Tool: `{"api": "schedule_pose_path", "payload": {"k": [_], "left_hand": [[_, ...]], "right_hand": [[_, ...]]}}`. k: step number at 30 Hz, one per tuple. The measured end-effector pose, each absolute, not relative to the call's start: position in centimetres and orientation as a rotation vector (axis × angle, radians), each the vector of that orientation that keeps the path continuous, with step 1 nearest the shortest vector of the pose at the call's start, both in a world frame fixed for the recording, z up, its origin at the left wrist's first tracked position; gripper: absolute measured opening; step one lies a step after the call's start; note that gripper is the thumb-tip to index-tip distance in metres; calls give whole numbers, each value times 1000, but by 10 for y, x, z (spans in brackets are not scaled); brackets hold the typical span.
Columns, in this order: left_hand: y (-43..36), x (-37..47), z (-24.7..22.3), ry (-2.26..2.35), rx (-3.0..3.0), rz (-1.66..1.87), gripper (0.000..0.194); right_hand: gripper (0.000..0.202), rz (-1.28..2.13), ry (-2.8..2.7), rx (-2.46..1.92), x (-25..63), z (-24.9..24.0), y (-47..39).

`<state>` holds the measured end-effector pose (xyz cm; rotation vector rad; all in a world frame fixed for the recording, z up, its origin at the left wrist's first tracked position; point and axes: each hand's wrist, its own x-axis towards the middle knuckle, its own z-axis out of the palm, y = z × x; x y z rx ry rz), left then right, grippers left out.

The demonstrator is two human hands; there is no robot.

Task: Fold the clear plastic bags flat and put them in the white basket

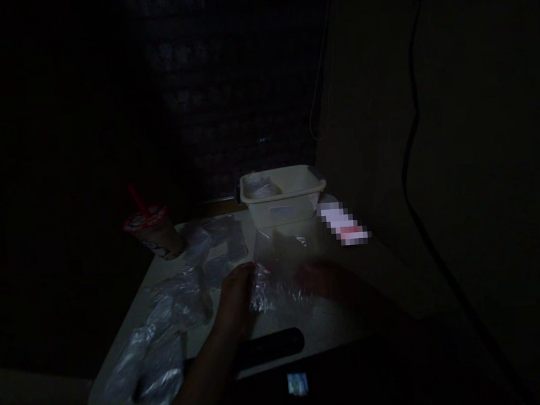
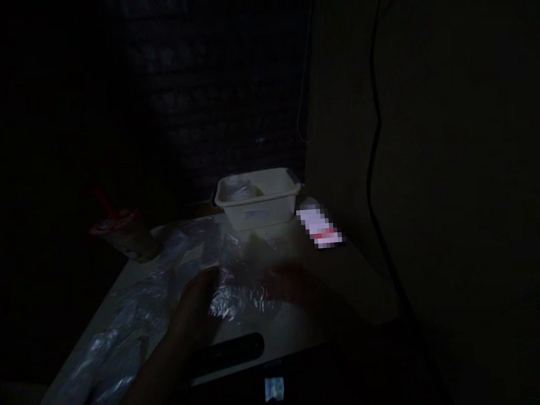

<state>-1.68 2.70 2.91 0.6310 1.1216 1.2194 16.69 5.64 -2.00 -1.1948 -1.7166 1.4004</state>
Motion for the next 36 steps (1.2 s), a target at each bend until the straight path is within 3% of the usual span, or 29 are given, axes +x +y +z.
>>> {"api": "schedule_pose_path", "payload": {"k": [3,7,15,25,32,36], "left_hand": [[28,-20,20,1065,572,1073,20],[33,-24,7,1093,693,1027,11],[34,-27,-2,1105,912,1087,8],[36,-33,-12,1070,969,1057,11],[41,-39,-24,1182,1194,1146,10],[37,-34,-18,1348,1700,1179,23]], "right_hand": [[21,1848,-1260,-1082,162,-15,53],[18,1924,-1056,-1120,165,-7,53],[28,1817,-1209,-1144,168,-6,55],[22,1661,-1345,-1135,176,-15,55],[21,1321,-1670,-1179,183,-14,61],[15,1181,-1783,-1304,190,-19,69]]}}
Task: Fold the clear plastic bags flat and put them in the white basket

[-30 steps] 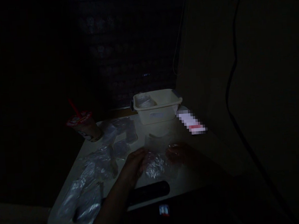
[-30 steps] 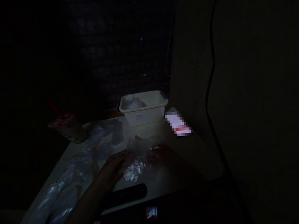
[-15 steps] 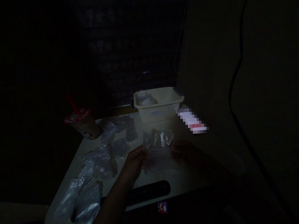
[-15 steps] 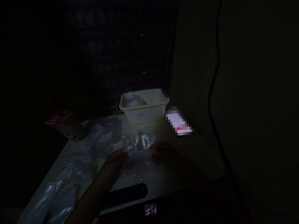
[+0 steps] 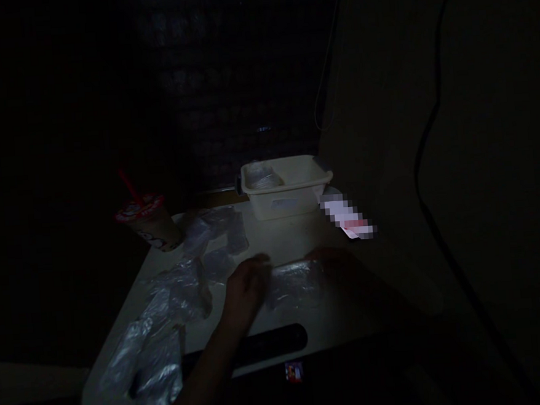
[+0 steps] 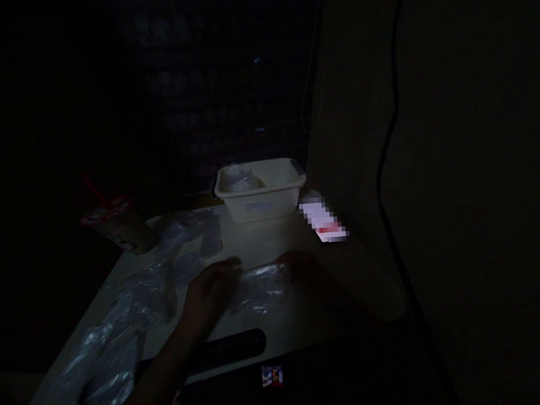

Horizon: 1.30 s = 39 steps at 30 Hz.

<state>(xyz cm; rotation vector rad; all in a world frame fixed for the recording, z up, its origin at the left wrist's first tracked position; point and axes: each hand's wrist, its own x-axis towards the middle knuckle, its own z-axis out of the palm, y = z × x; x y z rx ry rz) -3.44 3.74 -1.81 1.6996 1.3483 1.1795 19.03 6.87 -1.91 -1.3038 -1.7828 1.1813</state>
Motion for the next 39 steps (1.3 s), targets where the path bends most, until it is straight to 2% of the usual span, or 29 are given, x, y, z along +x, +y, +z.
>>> {"api": "schedule_pose_path", "payload": {"k": [4,7,11,19,26,39], "left_hand": [[29,-25,-13,1428,2352,779,39],[24,-21,-13,1518,2574,497,42],[19,-22,-14,1562,2718,289,45],[11,-27,-20,1566,2717,156,51],[10,-28,-20,1567,2707,122,49],[10,-24,-19,1635,2804,102,45]], "right_hand": [[26,848,-1816,-1352,199,-23,71],[32,527,-1862,-1446,191,-17,61],[37,332,-2043,-1393,156,-5,40],[51,288,-2335,-1320,96,-10,16],[58,216,-2475,-1371,102,-21,18],[56,-3,-2417,-1472,127,-32,21]]}}
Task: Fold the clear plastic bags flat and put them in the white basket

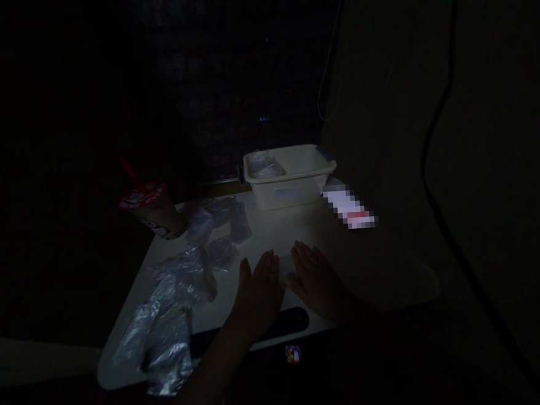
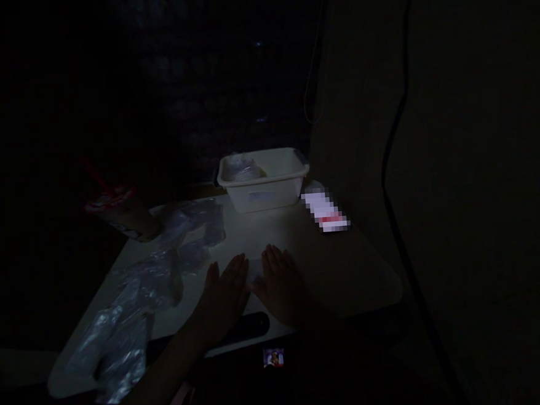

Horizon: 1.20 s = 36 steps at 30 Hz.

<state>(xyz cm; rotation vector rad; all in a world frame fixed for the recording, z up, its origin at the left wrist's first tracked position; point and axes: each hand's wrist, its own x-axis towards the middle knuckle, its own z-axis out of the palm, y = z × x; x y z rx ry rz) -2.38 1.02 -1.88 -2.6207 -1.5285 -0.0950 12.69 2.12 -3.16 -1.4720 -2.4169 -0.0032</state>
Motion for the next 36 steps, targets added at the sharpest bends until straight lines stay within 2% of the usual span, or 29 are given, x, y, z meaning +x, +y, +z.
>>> {"api": "schedule_pose_path", "payload": {"k": [13,23,30,36], "left_hand": [[9,-23,-18,-1533,-2612,-108,45],[10,-24,-19,-1535,-2632,-92,46],[10,-23,-20,-1569,-2637,-72,45],[8,-25,-20,-1593,-2665,-196,46]], "right_hand": [[54,-118,-2337,-1619,147,-37,26],[53,-75,-2180,-1742,164,-45,31],[32,252,-2302,-1639,187,-17,57],[17,293,-2638,-1657,169,5,85]]}}
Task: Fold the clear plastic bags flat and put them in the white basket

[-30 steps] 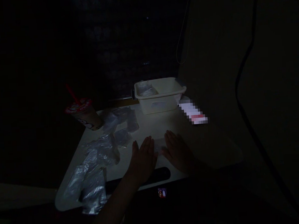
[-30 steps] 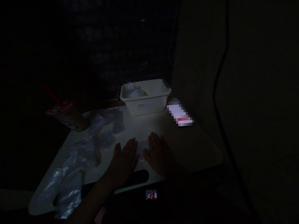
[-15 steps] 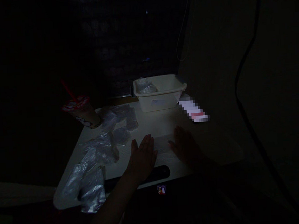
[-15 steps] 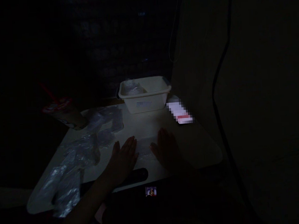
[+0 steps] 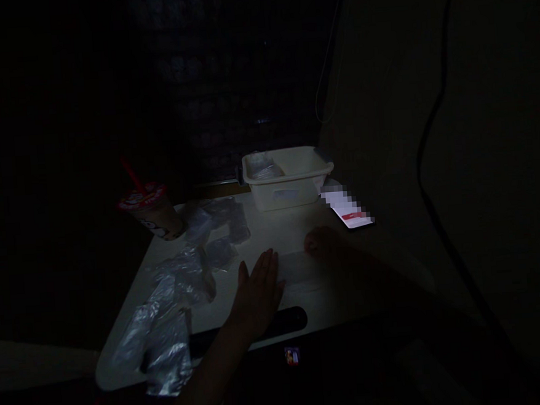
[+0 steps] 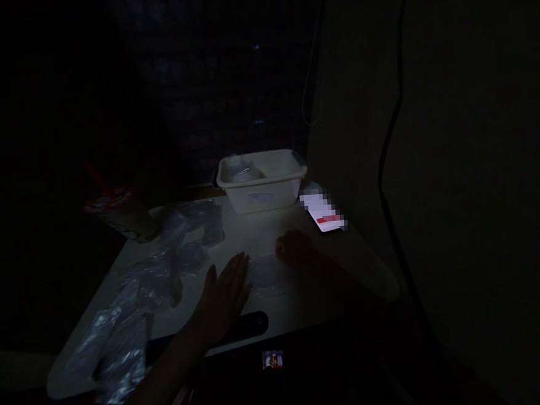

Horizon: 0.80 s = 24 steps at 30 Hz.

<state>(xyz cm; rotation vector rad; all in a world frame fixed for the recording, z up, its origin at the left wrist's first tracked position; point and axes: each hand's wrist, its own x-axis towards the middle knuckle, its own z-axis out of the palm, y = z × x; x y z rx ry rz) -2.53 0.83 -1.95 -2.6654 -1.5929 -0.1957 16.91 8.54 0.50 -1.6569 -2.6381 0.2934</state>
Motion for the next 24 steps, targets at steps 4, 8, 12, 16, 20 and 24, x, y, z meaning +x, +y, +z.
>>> {"api": "schedule_pose_path", "payload": {"k": [4,8,12,16,20,24], "left_hand": [[8,-28,-16,-1691,-2767,-417,50],[25,-34,-6,-1988,-2895,-1041,48],[57,-36,0,-2319,-3050,-1766,27],[84,-30,-8,-2440,-2914,-2089,20],[99,-16,-21,-2454,-2480,-2550,25],[105,-9,-28,-2398,-2274,-2795,24]], "right_hand": [[14,292,-2753,-1616,160,18,94],[16,112,-2851,-1465,153,37,95],[12,148,-2783,-1189,146,52,100],[21,796,-2019,-1260,146,42,113],[28,1410,-1354,-1350,146,14,121],[22,1599,-1313,-1233,136,-7,122]]}}
